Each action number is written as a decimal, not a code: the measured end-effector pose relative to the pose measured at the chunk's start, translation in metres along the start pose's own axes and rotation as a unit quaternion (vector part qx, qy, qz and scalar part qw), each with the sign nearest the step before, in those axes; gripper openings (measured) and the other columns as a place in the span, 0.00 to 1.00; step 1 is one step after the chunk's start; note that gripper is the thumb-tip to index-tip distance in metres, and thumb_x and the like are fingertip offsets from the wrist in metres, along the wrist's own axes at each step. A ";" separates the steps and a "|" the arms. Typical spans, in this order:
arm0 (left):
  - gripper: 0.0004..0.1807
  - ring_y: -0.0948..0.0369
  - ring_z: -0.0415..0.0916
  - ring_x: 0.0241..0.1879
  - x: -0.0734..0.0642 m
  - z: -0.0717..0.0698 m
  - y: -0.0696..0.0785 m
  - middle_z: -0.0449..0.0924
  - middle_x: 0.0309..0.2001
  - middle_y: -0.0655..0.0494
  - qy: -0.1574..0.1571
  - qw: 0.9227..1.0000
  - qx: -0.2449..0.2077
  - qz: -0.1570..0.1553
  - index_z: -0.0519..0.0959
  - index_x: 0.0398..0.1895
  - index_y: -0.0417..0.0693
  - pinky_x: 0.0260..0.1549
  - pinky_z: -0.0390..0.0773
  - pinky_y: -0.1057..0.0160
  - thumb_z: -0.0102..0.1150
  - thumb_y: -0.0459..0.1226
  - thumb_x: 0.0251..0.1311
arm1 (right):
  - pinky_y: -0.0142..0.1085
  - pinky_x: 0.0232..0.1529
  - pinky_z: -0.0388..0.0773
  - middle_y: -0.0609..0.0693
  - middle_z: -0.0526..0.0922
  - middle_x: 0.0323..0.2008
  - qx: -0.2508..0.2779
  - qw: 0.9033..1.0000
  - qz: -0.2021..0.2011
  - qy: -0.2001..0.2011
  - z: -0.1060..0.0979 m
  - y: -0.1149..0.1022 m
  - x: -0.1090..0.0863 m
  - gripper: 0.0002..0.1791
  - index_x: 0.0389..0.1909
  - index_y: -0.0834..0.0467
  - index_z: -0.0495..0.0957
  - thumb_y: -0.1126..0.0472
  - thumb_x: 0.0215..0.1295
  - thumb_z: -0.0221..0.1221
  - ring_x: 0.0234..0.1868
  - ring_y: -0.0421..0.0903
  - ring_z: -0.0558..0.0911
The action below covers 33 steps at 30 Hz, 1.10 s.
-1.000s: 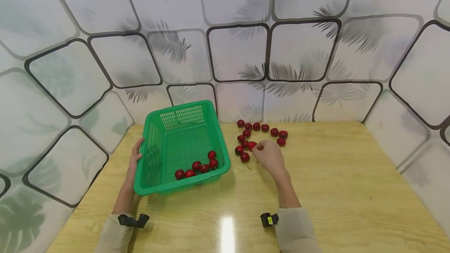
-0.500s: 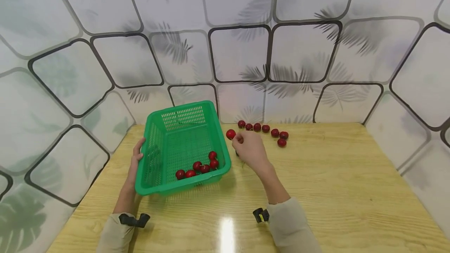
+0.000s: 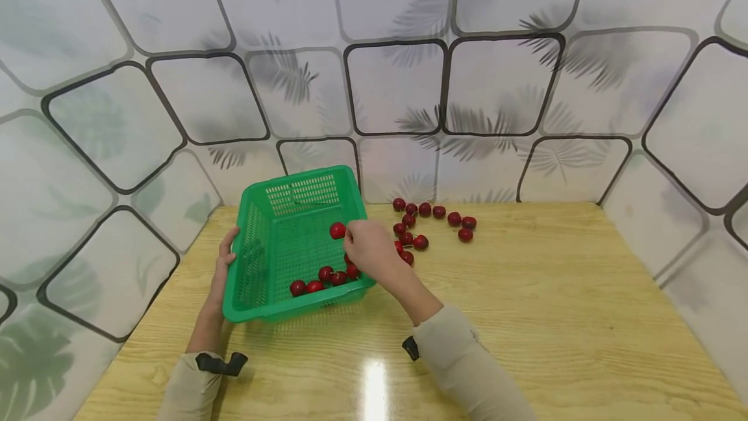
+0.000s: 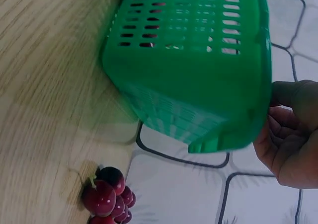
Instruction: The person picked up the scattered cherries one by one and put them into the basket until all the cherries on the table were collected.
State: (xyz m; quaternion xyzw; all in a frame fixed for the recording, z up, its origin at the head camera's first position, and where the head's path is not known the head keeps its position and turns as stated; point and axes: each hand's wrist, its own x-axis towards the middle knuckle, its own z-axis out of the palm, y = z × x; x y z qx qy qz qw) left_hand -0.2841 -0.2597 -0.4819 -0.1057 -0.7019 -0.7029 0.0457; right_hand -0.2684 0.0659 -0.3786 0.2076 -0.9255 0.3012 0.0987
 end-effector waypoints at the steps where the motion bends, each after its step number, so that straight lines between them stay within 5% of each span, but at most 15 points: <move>1: 0.31 0.54 0.49 0.67 0.000 0.000 0.000 0.32 0.79 0.49 -0.001 1.000 0.000 0.001 0.41 0.80 0.57 0.53 0.63 0.67 0.25 0.42 0.74 | 0.30 0.22 0.64 0.47 0.73 0.17 -0.008 1.000 -0.006 -0.008 0.003 -0.002 0.002 0.11 0.22 0.59 0.77 0.69 0.65 0.57 0.18 0.39 0.66; 7: 0.31 0.53 0.50 0.66 -0.001 0.001 0.000 0.32 0.79 0.48 0.002 1.000 0.004 -0.001 0.41 0.80 0.57 0.53 0.63 0.66 0.24 0.41 0.75 | 0.30 0.19 0.58 0.42 0.59 0.12 -0.035 0.998 -0.030 -0.038 0.020 -0.010 0.014 0.23 0.12 0.52 0.62 0.70 0.65 0.55 0.16 0.38 0.59; 16: 0.31 0.50 0.44 0.71 0.000 0.001 0.001 0.32 0.79 0.50 0.005 1.000 0.004 -0.001 0.41 0.80 0.57 0.56 0.59 0.62 0.24 0.40 0.74 | 0.31 0.17 0.57 0.43 0.53 0.13 -0.065 0.995 -0.001 -0.079 0.043 -0.010 0.025 0.23 0.12 0.52 0.57 0.73 0.61 0.53 0.18 0.40 0.55; 25: 0.31 0.51 0.48 0.68 0.004 0.001 0.000 0.32 0.79 0.50 0.001 1.000 -0.003 0.006 0.42 0.80 0.58 0.54 0.61 0.64 0.25 0.41 0.75 | 0.37 0.21 0.71 0.45 0.66 0.16 -0.122 0.982 0.025 -0.140 0.057 -0.004 0.031 0.19 0.15 0.53 0.66 0.71 0.62 0.57 0.20 0.41 0.66; 33: 0.31 0.47 0.38 0.74 0.000 -0.001 -0.001 0.30 0.79 0.51 0.002 1.000 0.003 -0.002 0.41 0.80 0.56 0.58 0.55 0.61 0.26 0.41 0.75 | 0.39 0.23 0.71 0.46 0.71 0.20 -0.136 0.973 0.041 -0.184 0.063 -0.003 0.028 0.13 0.22 0.56 0.73 0.71 0.65 0.56 0.22 0.43 0.68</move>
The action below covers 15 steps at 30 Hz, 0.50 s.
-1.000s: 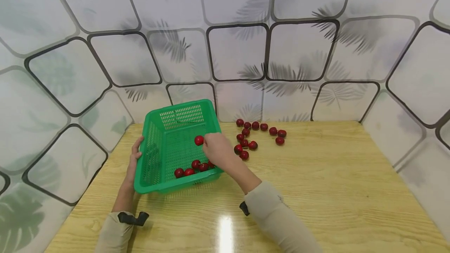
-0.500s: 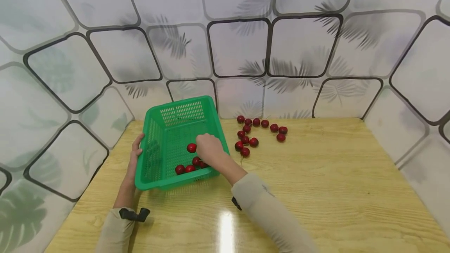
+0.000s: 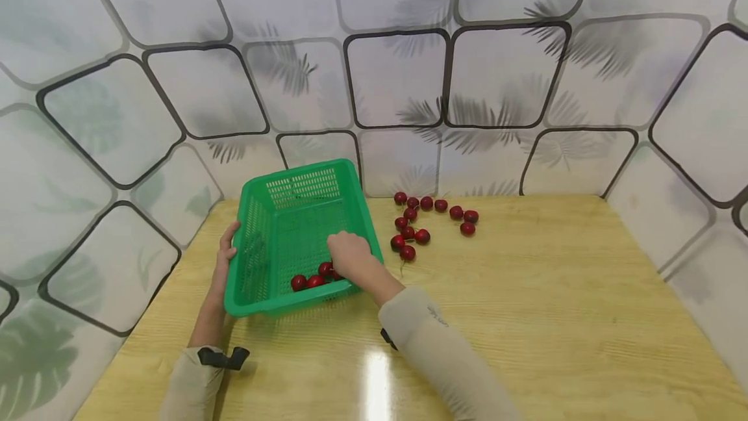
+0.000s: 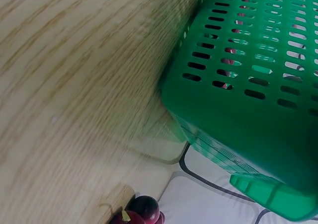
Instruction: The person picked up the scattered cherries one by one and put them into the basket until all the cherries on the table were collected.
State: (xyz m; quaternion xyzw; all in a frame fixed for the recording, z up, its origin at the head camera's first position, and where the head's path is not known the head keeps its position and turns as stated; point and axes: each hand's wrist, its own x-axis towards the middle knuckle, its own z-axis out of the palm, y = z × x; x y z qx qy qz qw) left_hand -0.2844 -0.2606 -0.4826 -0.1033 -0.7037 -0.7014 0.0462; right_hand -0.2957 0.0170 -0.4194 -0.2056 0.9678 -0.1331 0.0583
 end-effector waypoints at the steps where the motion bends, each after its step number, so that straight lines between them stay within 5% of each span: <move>1: 0.32 0.47 0.37 0.74 -0.001 0.000 0.000 0.30 0.79 0.51 0.001 1.000 0.005 -0.001 0.40 0.80 0.55 0.58 0.54 0.61 0.26 0.41 0.74 | 0.39 0.23 0.71 0.46 0.71 0.20 -0.001 1.000 0.000 -0.003 0.002 0.000 -0.001 0.13 0.22 0.55 0.73 0.71 0.64 0.56 0.22 0.42 0.68; 8: 0.31 0.47 0.39 0.73 -0.007 -0.004 -0.005 0.28 0.79 0.50 -0.005 1.000 -0.001 -0.003 0.40 0.80 0.58 0.55 0.58 0.67 0.26 0.42 0.76 | 0.38 0.22 0.71 0.46 0.70 0.18 -0.009 1.000 -0.001 -0.012 0.006 -0.004 -0.006 0.15 0.19 0.54 0.71 0.70 0.62 0.59 0.21 0.42 0.67; 15: 0.31 0.51 0.41 0.72 0.000 0.000 -0.001 0.30 0.79 0.49 -0.003 1.000 0.002 0.006 0.41 0.80 0.58 0.55 0.58 0.69 0.24 0.40 0.76 | 0.37 0.20 0.70 0.45 0.68 0.17 -0.006 0.999 -0.011 0.029 0.002 -0.001 -0.003 0.15 0.16 0.54 0.70 0.68 0.60 0.61 0.20 0.42 0.67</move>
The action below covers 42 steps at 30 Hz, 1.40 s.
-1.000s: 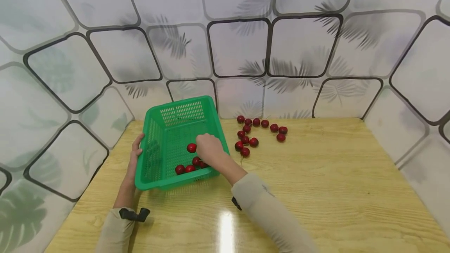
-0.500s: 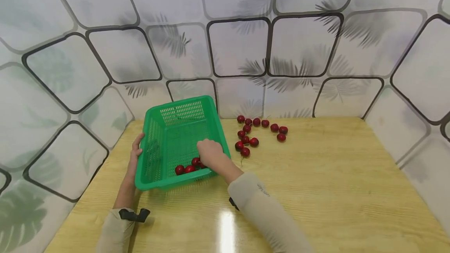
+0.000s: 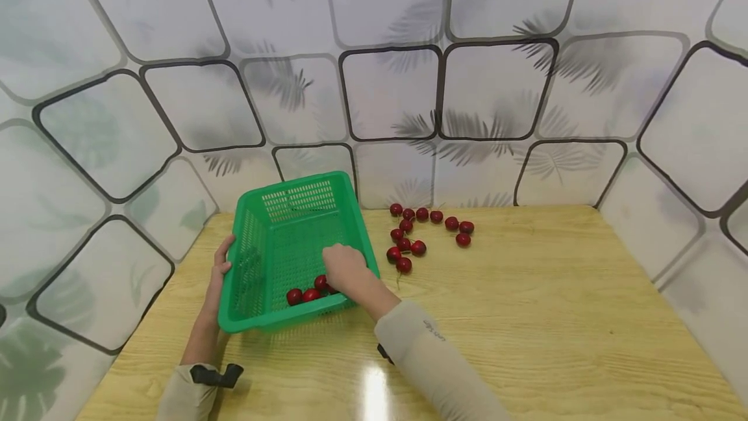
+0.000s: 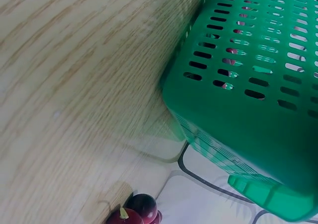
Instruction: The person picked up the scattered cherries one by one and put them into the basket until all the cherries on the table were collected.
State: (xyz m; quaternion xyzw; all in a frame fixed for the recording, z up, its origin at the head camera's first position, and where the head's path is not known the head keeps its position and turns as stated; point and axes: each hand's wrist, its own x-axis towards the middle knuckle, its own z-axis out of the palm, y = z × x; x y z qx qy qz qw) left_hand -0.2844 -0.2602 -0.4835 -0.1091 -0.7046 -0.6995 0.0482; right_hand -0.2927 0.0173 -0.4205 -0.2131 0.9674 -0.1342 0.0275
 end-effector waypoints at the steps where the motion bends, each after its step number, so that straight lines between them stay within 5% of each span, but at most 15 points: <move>1: 0.31 0.51 0.41 0.72 -0.001 0.000 0.000 0.30 0.79 0.49 0.001 1.000 0.000 0.000 0.41 0.80 0.58 0.55 0.58 0.69 0.24 0.40 0.76 | 0.37 0.20 0.70 0.45 0.68 0.16 0.000 1.000 -0.003 0.006 0.001 0.000 0.000 0.15 0.16 0.54 0.70 0.68 0.60 0.61 0.19 0.42 0.67; 6: 0.31 0.50 0.41 0.72 -0.003 0.000 0.000 0.31 0.79 0.48 0.006 1.000 0.004 -0.002 0.42 0.80 0.56 0.55 0.57 0.69 0.24 0.39 0.75 | 0.36 0.18 0.68 0.44 0.63 0.14 0.004 0.999 -0.016 0.039 0.002 -0.001 0.000 0.18 0.14 0.53 0.65 0.69 0.60 0.58 0.18 0.41 0.64; 9: 0.31 0.49 0.41 0.71 -0.002 0.001 0.000 0.31 0.79 0.46 0.014 1.000 0.007 0.002 0.43 0.80 0.55 0.55 0.57 0.68 0.25 0.39 0.75 | 0.34 0.17 0.66 0.44 0.65 0.14 0.027 0.994 -0.034 0.097 0.001 0.000 0.000 0.17 0.15 0.54 0.68 0.68 0.63 0.56 0.17 0.40 0.63; 14: 0.31 0.48 0.41 0.72 0.001 0.003 -0.001 0.31 0.79 0.49 0.008 1.000 -0.004 0.000 0.42 0.80 0.56 0.55 0.58 0.67 0.26 0.40 0.75 | 0.31 0.19 0.68 0.45 0.79 0.20 0.099 0.969 -0.058 0.219 -0.008 0.006 -0.004 0.08 0.29 0.57 0.82 0.66 0.66 0.57 0.18 0.37 0.68; 18: 0.31 0.49 0.41 0.73 0.003 0.003 -0.001 0.31 0.79 0.51 -0.003 1.000 -0.017 -0.001 0.41 0.80 0.57 0.56 0.59 0.67 0.26 0.40 0.76 | 0.30 0.20 0.68 0.47 0.81 0.21 0.167 0.947 -0.052 0.268 -0.020 0.019 -0.008 0.08 0.34 0.61 0.85 0.65 0.66 0.56 0.17 0.38 0.70; 22: 0.31 0.49 0.43 0.72 0.003 0.001 0.000 0.31 0.79 0.51 -0.001 1.000 -0.020 -0.001 0.41 0.80 0.57 0.54 0.62 0.68 0.26 0.41 0.76 | 0.33 0.21 0.68 0.49 0.81 0.21 0.213 0.936 -0.016 0.279 -0.029 0.036 -0.011 0.11 0.35 0.62 0.85 0.64 0.66 0.55 0.17 0.40 0.71; 37: 0.30 0.49 0.44 0.72 0.002 0.000 0.000 0.31 0.79 0.53 -0.004 1.000 -0.019 -0.009 0.41 0.80 0.59 0.55 0.61 0.67 0.25 0.41 0.76 | 0.41 0.33 0.76 0.56 0.85 0.29 0.271 0.920 0.103 0.264 -0.023 0.112 -0.038 0.13 0.38 0.64 0.85 0.61 0.67 0.54 0.27 0.49 0.79; 42: 0.30 0.50 0.45 0.70 0.002 0.000 0.000 0.32 0.79 0.52 -0.002 1.000 -0.023 -0.005 0.42 0.80 0.60 0.54 0.62 0.66 0.26 0.41 0.76 | 0.35 0.25 0.67 0.52 0.79 0.21 0.258 0.929 0.164 0.208 -0.021 0.130 -0.052 0.11 0.29 0.61 0.82 0.62 0.63 0.53 0.22 0.44 0.71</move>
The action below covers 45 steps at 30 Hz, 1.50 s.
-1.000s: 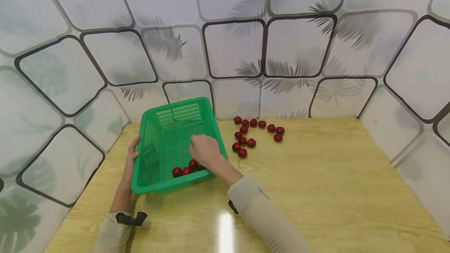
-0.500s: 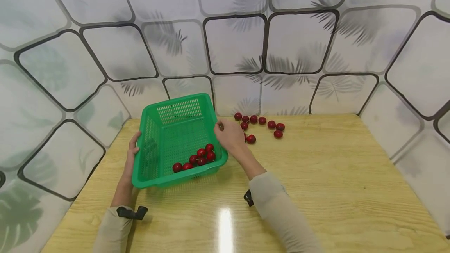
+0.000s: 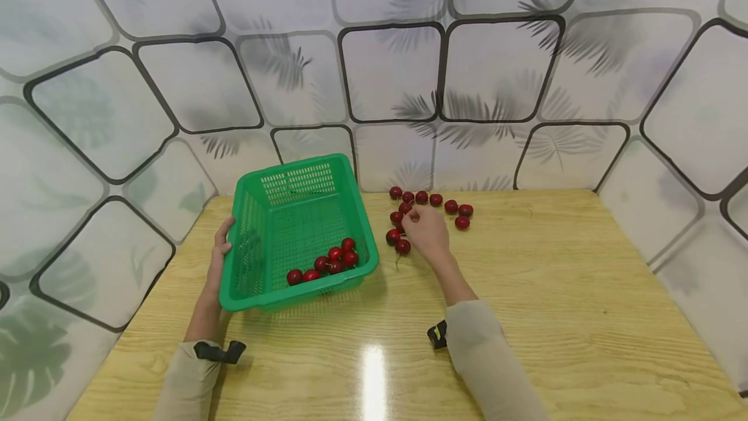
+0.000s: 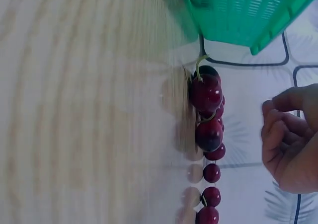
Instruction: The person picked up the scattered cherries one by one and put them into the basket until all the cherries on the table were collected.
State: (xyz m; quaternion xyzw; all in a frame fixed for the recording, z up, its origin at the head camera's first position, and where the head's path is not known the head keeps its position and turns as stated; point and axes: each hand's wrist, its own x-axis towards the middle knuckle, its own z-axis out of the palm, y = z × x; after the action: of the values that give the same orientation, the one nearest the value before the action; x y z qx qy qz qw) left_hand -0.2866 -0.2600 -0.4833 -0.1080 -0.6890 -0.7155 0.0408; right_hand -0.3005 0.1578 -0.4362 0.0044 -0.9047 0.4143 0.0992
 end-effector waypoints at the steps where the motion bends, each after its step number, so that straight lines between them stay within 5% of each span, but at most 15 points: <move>1: 0.30 0.51 0.46 0.70 0.000 0.000 0.000 0.32 0.79 0.51 0.000 1.000 0.000 0.003 0.43 0.79 0.59 0.54 0.62 0.66 0.26 0.41 0.76 | 0.34 0.23 0.65 0.50 0.76 0.18 -0.015 1.000 0.009 -0.018 -0.002 0.002 -0.002 0.11 0.25 0.61 0.81 0.62 0.62 0.54 0.20 0.43 0.68; 7: 0.30 0.53 0.49 0.68 0.002 0.000 0.001 0.32 0.79 0.51 -0.001 1.000 -0.002 0.006 0.43 0.80 0.59 0.53 0.64 0.68 0.25 0.41 0.76 | 0.31 0.17 0.53 0.42 0.57 0.09 -0.096 0.983 0.036 -0.151 -0.005 0.002 -0.021 0.27 0.08 0.52 0.62 0.57 0.65 0.61 0.14 0.38 0.56; 10: 0.30 0.53 0.51 0.67 0.002 0.000 0.001 0.32 0.79 0.50 -0.003 1.000 -0.005 0.010 0.43 0.80 0.59 0.52 0.65 0.68 0.25 0.40 0.76 | 0.30 0.16 0.52 0.41 0.55 0.08 -0.130 0.974 0.036 -0.180 0.003 -0.002 -0.030 0.30 0.06 0.51 0.61 0.54 0.63 0.64 0.13 0.37 0.55; 16: 0.30 0.53 0.48 0.69 -0.001 0.001 0.003 0.32 0.79 0.49 0.000 1.000 -0.001 0.009 0.43 0.80 0.60 0.53 0.63 0.68 0.25 0.40 0.75 | 0.33 0.17 0.55 0.43 0.56 0.11 -0.186 0.967 0.043 -0.168 0.017 -0.009 -0.033 0.27 0.08 0.53 0.62 0.55 0.60 0.66 0.15 0.39 0.56; 24: 0.30 0.56 0.52 0.65 -0.002 0.001 0.002 0.33 0.79 0.48 -0.004 1.000 -0.011 0.007 0.44 0.79 0.62 0.52 0.65 0.68 0.26 0.40 0.75 | 0.32 0.18 0.58 0.45 0.59 0.12 -0.198 0.962 0.040 -0.184 0.017 -0.009 -0.034 0.21 0.11 0.53 0.63 0.72 0.57 0.58 0.16 0.41 0.61; 36: 0.30 0.57 0.52 0.66 -0.002 0.000 0.003 0.31 0.79 0.48 -0.007 1.000 -0.018 0.013 0.44 0.80 0.59 0.52 0.65 0.69 0.26 0.39 0.75 | 0.31 0.17 0.56 0.44 0.57 0.11 -0.210 0.957 0.038 -0.195 0.015 -0.004 -0.035 0.22 0.10 0.52 0.61 0.73 0.56 0.58 0.15 0.39 0.58; 45: 0.31 0.57 0.51 0.65 -0.003 0.002 0.005 0.30 0.79 0.49 -0.006 1.000 -0.016 0.006 0.43 0.80 0.60 0.52 0.65 0.69 0.26 0.39 0.75 | 0.29 0.16 0.51 0.42 0.53 0.10 -0.160 0.971 0.031 -0.173 0.005 -0.001 -0.037 0.25 0.06 0.51 0.58 0.74 0.53 0.55 0.14 0.38 0.55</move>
State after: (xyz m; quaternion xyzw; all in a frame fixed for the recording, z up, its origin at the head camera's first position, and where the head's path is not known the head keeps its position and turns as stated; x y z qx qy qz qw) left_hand -0.2822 -0.2588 -0.4789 -0.1173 -0.6772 -0.7254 0.0389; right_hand -0.2654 0.1510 -0.4451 0.0316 -0.9625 0.2596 -0.0722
